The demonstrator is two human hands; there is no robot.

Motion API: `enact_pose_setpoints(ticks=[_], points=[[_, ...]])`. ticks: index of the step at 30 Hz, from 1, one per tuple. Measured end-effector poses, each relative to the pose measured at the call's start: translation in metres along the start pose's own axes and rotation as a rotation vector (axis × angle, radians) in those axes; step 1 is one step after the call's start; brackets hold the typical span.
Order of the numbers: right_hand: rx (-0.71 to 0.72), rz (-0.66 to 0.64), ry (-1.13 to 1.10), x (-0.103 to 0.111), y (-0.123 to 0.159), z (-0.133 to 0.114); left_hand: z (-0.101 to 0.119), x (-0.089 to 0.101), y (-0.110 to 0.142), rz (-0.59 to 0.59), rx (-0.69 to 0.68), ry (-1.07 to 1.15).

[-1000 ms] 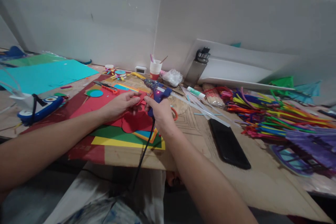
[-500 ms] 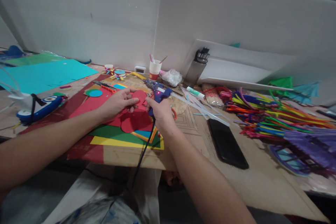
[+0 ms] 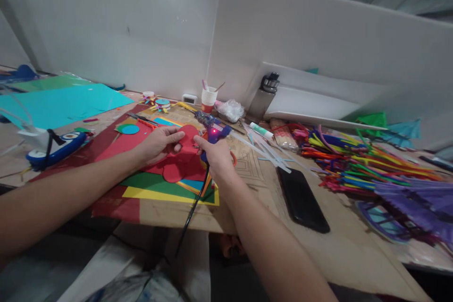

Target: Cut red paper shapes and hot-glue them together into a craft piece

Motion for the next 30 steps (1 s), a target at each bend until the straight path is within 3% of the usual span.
enact_pose_setpoints(ticks=[7,13,16,20,24,30], points=[[0.005,-0.003,-0.028,-0.003,-0.001,0.002,-0.002,0.002,-0.002,0.074,0.023,0.152],[-0.034,-0.004,-0.078,-0.003,-0.001,0.006,0.007,-0.008,0.002,-0.099,-0.002,0.303],[-0.058,-0.053,-0.097,-0.007,-0.002,0.011,0.009,-0.013,0.005,-0.195,0.01,0.228],[-0.063,-0.061,-0.092,-0.008,-0.002,0.015,0.01,-0.015,0.007,-0.214,-0.022,0.099],[-0.061,-0.036,-0.055,-0.008,-0.002,0.015,0.008,-0.009,0.004,-0.129,-0.078,-0.03],[-0.061,-0.038,-0.134,-0.007,-0.004,0.012,0.017,0.01,0.0,0.118,-0.204,-0.433]])
Point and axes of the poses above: each hand's wrist, its own y-axis away from the middle knuckle, its own x-axis out of the back of the hand, z = x × y, the point moved 6 cm from there along -y, towards the middle knuckle, and after that the axes turned 9 degrees about -y, right-handed, at the moved point
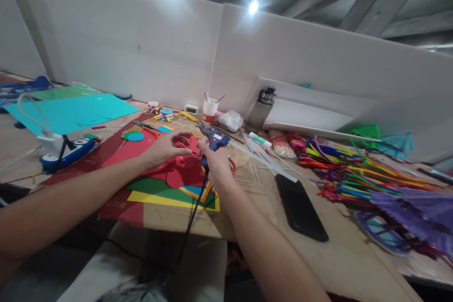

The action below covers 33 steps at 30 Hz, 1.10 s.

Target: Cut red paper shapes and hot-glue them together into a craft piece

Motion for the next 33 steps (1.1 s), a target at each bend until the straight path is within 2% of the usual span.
enact_pose_setpoints(ticks=[3,12,19,22,26,29,31,33], points=[[-0.006,-0.044,-0.015,-0.003,0.001,-0.002,0.002,0.001,0.0,-0.006,-0.018,-0.108],[-0.006,-0.111,0.025,-0.008,0.008,-0.006,0.006,-0.009,0.002,-0.084,-0.104,-0.065],[-0.095,-0.145,-0.012,-0.008,0.009,-0.004,0.006,-0.01,0.003,-0.099,-0.108,-0.082],[-0.122,-0.131,-0.042,-0.009,0.009,-0.002,0.009,-0.01,0.004,-0.099,-0.123,-0.096],[-0.085,-0.087,-0.097,-0.009,0.01,-0.002,0.015,-0.007,0.005,-0.058,-0.149,-0.201],[-0.049,-0.075,-0.025,-0.007,0.009,-0.004,0.016,-0.005,0.006,-0.029,-0.128,-0.274],[-0.029,-0.043,0.032,-0.003,0.007,-0.004,0.015,-0.006,0.006,-0.029,-0.111,-0.254],[-0.015,-0.007,0.049,0.001,0.006,-0.005,0.014,-0.007,0.006,-0.037,-0.09,-0.124]])
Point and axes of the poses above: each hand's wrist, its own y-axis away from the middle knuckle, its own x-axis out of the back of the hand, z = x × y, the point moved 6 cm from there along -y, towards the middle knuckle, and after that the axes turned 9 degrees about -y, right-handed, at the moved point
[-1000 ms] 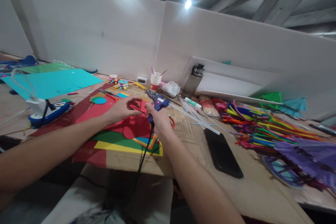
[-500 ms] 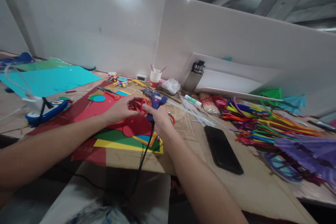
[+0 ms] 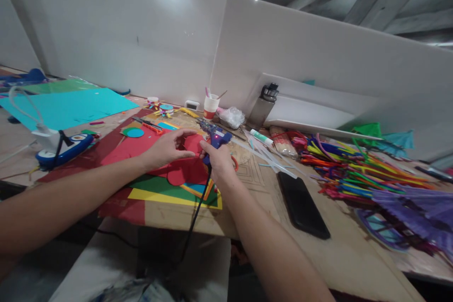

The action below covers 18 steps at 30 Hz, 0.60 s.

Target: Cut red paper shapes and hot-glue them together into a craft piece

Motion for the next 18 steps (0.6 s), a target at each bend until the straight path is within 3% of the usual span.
enact_pose_setpoints(ticks=[5,9,14,18], points=[[0.038,0.024,-0.014,0.004,-0.002,-0.003,-0.009,-0.008,0.001,-0.081,0.157,0.367],[0.043,0.024,-0.016,0.003,-0.001,-0.005,-0.011,-0.01,-0.001,-0.122,0.184,0.564],[-0.004,-0.039,-0.072,-0.002,0.001,-0.003,-0.015,-0.014,-0.001,-0.142,0.24,0.71],[-0.053,-0.078,-0.096,-0.007,0.004,-0.001,-0.011,-0.019,0.003,-0.217,0.211,0.703]])
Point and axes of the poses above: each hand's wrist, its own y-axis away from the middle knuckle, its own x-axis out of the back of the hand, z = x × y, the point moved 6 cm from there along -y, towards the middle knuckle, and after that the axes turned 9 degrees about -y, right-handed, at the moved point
